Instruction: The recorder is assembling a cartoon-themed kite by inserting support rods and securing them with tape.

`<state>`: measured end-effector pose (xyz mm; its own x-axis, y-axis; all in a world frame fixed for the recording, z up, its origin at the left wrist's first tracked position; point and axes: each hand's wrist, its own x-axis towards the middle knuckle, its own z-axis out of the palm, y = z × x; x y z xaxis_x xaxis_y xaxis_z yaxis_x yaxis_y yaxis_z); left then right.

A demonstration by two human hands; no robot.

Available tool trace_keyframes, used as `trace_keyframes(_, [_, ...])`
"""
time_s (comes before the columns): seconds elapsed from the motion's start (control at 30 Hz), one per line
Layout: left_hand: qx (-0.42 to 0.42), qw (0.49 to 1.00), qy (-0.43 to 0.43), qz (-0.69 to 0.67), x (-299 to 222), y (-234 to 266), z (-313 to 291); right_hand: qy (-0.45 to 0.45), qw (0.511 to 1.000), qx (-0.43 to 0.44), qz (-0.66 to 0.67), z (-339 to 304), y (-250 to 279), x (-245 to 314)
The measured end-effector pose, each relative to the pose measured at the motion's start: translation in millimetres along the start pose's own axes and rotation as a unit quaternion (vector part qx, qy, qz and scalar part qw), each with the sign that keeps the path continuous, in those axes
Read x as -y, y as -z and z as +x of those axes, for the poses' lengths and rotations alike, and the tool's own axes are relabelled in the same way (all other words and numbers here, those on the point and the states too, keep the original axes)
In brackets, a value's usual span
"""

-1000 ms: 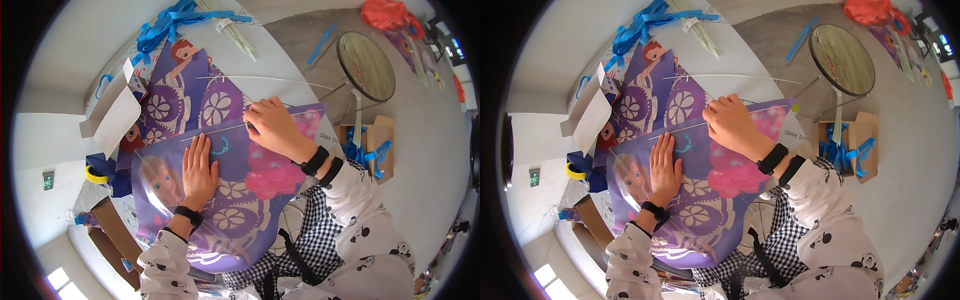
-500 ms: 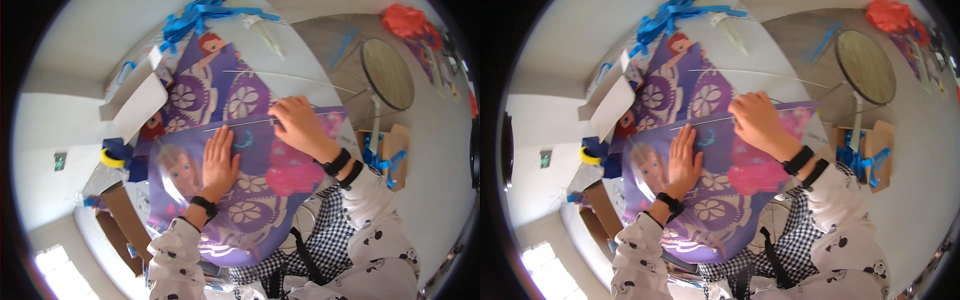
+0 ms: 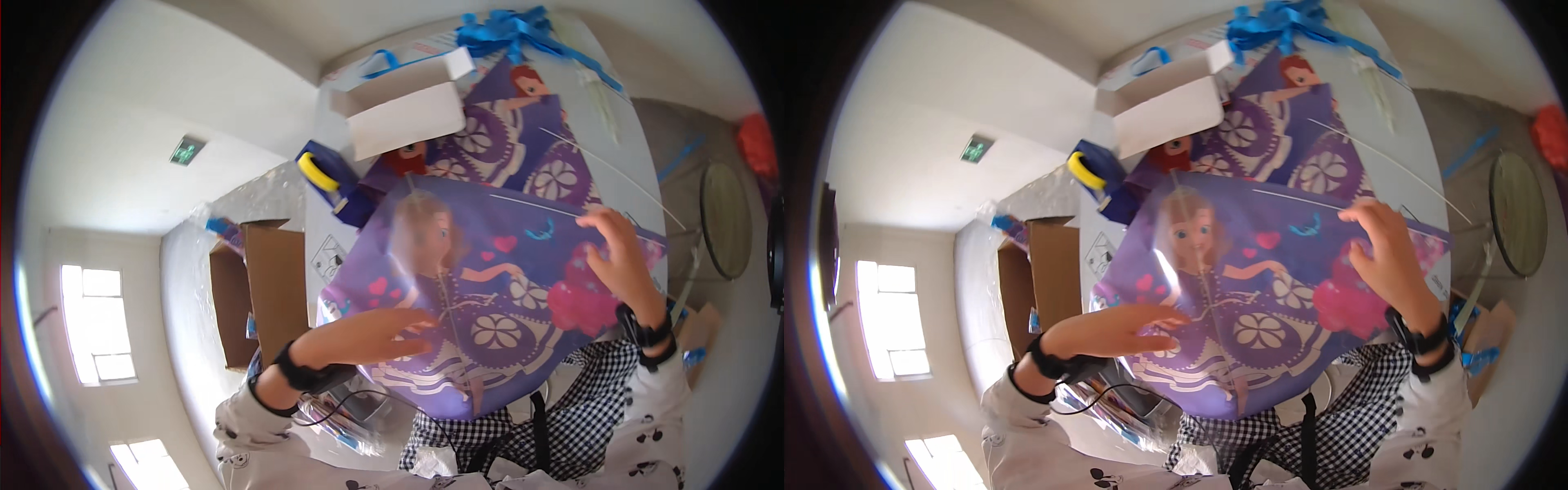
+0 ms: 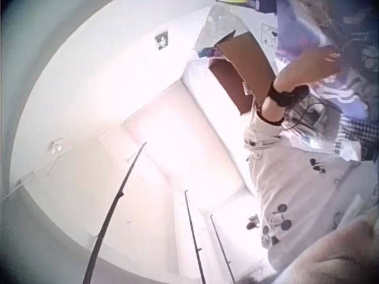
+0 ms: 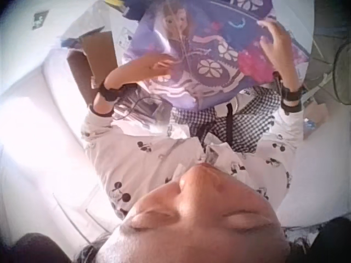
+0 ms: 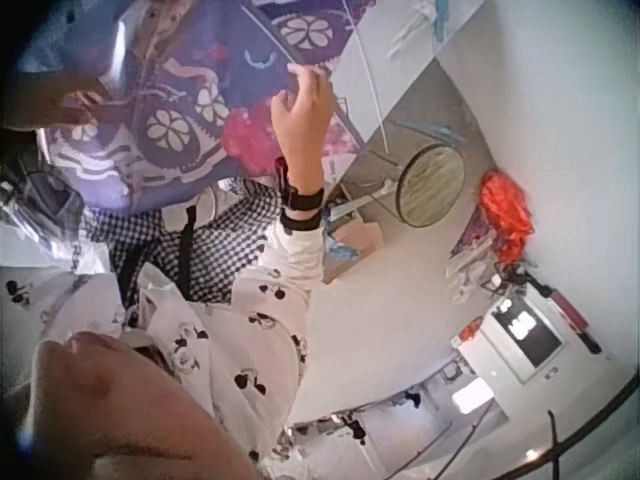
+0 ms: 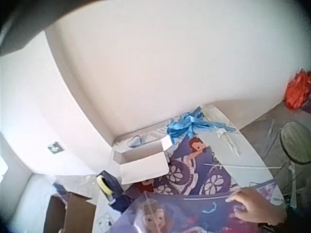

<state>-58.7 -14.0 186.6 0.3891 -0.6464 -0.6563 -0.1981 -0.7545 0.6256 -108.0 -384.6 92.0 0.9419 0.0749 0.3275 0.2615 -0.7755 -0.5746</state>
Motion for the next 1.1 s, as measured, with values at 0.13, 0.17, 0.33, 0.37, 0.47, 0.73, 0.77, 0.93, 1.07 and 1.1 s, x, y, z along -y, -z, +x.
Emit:
trace_keyframes(0.13, [-0.052,0.972,0.051,-0.222,51.2,19.3,-89.4,-0.039,0.962,0.190,0.194,32.2,26.5,89.5])
trace_keyframes(0.17, [-0.095,0.964,0.062,-0.240,58.5,23.3,-105.5,-0.047,0.926,0.260,0.268,40.7,31.2,111.1])
trace_keyframes(0.33, [-0.222,0.937,0.095,-0.251,124.2,9.3,-119.3,0.024,0.900,0.231,0.368,111.9,-67.5,171.4])
trace_keyframes(0.37, [-0.212,0.950,0.072,-0.218,134.1,-2.3,-126.2,0.025,0.907,0.199,0.371,129.3,-103.9,174.9])
trace_keyframes(0.47, [-0.149,0.981,0.035,-0.117,148.9,-36.8,-149.6,0.045,0.964,0.061,0.254,177.5,-207.4,173.0])
trace_keyframes(0.73, [-0.108,0.946,0.212,-0.219,111.8,-0.9,-228.0,-0.043,0.983,0.060,0.167,220.9,-279.3,184.7])
trace_keyframes(0.77, [-0.148,0.954,0.139,-0.220,116.8,12.1,-206.1,-0.042,0.985,0.060,0.155,223.9,-282.2,175.1])
trace_keyframes(0.93, [-0.274,0.880,-0.018,-0.387,138.3,50.9,-78.8,-0.235,0.876,0.175,0.382,230.6,-287.8,199.4])
trace_keyframes(1.07, [-0.276,0.786,-0.056,-0.551,166.6,60.2,13.3,-0.323,0.807,0.152,0.470,223.9,-288.1,207.1])
trace_keyframes(1.1, [-0.274,0.747,-0.091,-0.598,164.8,62.6,25.6,-0.350,0.781,0.137,0.499,222.6,-287.8,204.5])
